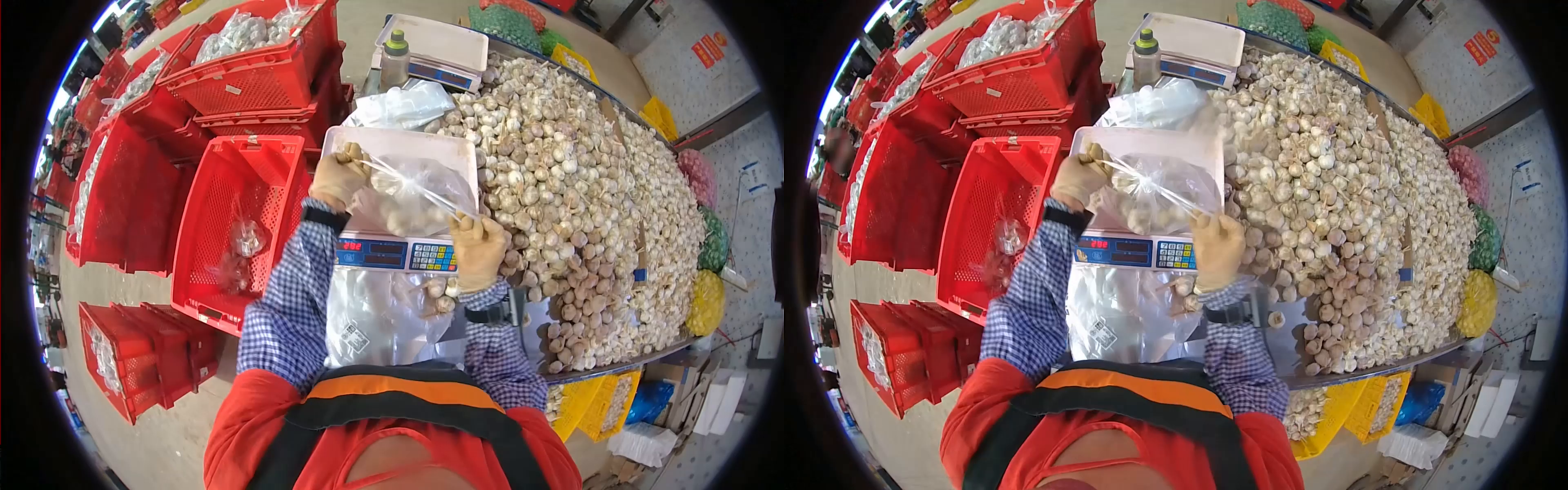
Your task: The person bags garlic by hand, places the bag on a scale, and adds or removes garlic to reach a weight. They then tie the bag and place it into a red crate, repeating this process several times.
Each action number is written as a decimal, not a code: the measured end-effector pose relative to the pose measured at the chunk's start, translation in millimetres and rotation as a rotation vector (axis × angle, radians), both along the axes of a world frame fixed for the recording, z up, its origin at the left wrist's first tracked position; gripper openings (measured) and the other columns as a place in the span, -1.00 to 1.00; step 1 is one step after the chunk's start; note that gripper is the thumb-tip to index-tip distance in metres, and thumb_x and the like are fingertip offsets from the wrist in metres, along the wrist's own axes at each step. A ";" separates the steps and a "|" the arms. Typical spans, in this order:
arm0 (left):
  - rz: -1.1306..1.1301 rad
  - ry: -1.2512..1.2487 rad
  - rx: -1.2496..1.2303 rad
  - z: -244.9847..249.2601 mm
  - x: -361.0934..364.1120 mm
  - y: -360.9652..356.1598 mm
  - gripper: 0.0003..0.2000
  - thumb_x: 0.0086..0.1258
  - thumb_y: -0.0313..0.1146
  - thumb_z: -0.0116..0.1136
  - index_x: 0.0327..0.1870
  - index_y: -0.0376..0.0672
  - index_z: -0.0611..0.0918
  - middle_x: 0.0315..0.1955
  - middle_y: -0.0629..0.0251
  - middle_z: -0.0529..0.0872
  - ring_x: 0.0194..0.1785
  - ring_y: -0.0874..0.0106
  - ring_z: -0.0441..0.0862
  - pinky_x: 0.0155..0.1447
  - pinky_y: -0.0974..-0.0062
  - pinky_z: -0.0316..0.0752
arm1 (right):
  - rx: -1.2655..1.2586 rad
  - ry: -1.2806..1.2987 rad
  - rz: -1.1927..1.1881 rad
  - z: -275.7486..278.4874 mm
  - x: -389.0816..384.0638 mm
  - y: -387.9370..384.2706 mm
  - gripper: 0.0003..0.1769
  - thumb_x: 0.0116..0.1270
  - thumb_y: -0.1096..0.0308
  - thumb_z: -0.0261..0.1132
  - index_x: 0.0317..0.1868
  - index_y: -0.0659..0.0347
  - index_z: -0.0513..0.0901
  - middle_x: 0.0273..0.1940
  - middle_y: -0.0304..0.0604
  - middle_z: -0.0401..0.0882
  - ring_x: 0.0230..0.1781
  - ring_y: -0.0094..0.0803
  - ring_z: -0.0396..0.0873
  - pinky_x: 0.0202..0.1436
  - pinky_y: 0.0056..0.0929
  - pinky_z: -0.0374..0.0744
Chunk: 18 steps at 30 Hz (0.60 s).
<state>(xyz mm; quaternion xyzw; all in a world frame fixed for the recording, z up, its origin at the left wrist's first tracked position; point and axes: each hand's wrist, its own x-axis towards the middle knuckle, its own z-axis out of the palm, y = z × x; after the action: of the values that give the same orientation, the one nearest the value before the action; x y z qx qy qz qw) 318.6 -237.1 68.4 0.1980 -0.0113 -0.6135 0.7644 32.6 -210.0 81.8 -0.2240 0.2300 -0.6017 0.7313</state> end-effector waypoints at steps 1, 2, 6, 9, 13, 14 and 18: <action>-0.007 0.014 -0.075 1.9 -9.2 6.5 -0.91 0.36 -0.54 -0.06 -0.21 -0.22 0.52 -0.34 0.33 0.59 -0.35 0.51 0.51 -0.13 0.48 0.46 | 0.009 0.000 -0.007 0.1 1.7 -0.6 -0.81 0.34 0.39 0.07 -0.37 0.21 0.61 -0.36 -0.20 0.64 -0.23 -0.35 0.61 -0.04 -0.36 0.60; -0.015 0.029 -0.152 6.7 -20.0 12.6 -0.86 0.35 -0.52 0.00 -0.12 -0.22 0.54 -0.26 0.31 0.62 -0.30 0.51 0.53 -0.09 0.50 0.46 | 0.037 -0.244 0.093 0.2 4.2 -6.6 -0.81 0.33 0.37 0.09 -0.28 0.21 0.63 -0.28 -0.19 0.67 -0.23 -0.37 0.62 -0.06 -0.38 0.60; -0.271 -0.577 -0.308 55.9 -44.7 38.8 -0.73 0.35 -0.50 0.08 0.07 -0.24 0.58 -0.10 0.28 0.67 -0.17 0.55 0.57 -0.02 0.53 0.48 | -0.146 0.132 0.296 80.9 17.7 -11.6 -0.68 0.33 0.39 0.13 0.06 0.23 0.61 -0.14 -0.19 0.70 -0.25 -0.48 0.64 -0.08 -0.43 0.60; -0.820 -1.582 -0.255 107.7 -71.3 49.4 -0.75 0.26 -0.39 0.22 -0.06 -0.24 0.64 -0.14 0.23 0.70 -0.10 0.46 0.57 0.02 0.47 0.48 | -0.747 0.943 0.282 101.3 35.9 -18.8 -0.72 0.33 0.44 0.17 0.03 0.24 0.62 -0.07 -0.23 0.66 -0.26 -0.53 0.61 -0.14 -0.51 0.60; -0.622 -1.299 -0.338 85.4 -48.6 27.2 -0.81 0.25 -0.55 0.20 -0.11 -0.21 0.65 -0.35 0.45 0.66 -0.35 0.67 0.53 -0.24 0.65 0.47 | -0.328 0.513 0.395 95.0 25.1 -25.0 -0.78 0.40 0.40 0.16 -0.03 0.20 0.66 -0.09 -0.26 0.64 -0.42 -0.67 0.51 -0.30 -0.74 0.52; -0.639 -0.628 -0.500 77.9 -41.2 18.5 -0.83 0.26 -0.56 0.20 -0.14 -0.19 0.64 -0.38 0.48 0.63 -0.41 0.71 0.46 -0.27 0.67 0.44 | -0.515 0.612 0.511 58.2 0.6 -53.4 -0.75 0.43 0.30 0.17 0.00 0.21 0.65 -0.17 -0.23 0.66 -0.57 -0.73 0.34 -0.39 -0.82 0.43; -0.090 -1.241 -0.237 94.3 -75.7 61.3 -0.72 0.48 -0.27 -0.09 0.05 -0.24 0.48 -0.27 0.41 0.57 -0.41 0.69 0.39 -0.25 0.72 0.42 | -0.268 0.647 0.643 61.3 1.9 -12.4 -0.73 0.46 0.22 0.14 0.01 0.15 0.63 -0.36 -0.40 0.56 -0.59 -0.73 0.21 -0.42 -0.79 0.35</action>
<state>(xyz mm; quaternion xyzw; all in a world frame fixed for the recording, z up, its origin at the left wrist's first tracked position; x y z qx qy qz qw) 242.9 -175.8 162.7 0.4304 -0.5284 -0.4105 0.6059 34.5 -222.4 143.1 -0.5523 0.2853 -0.2684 0.7359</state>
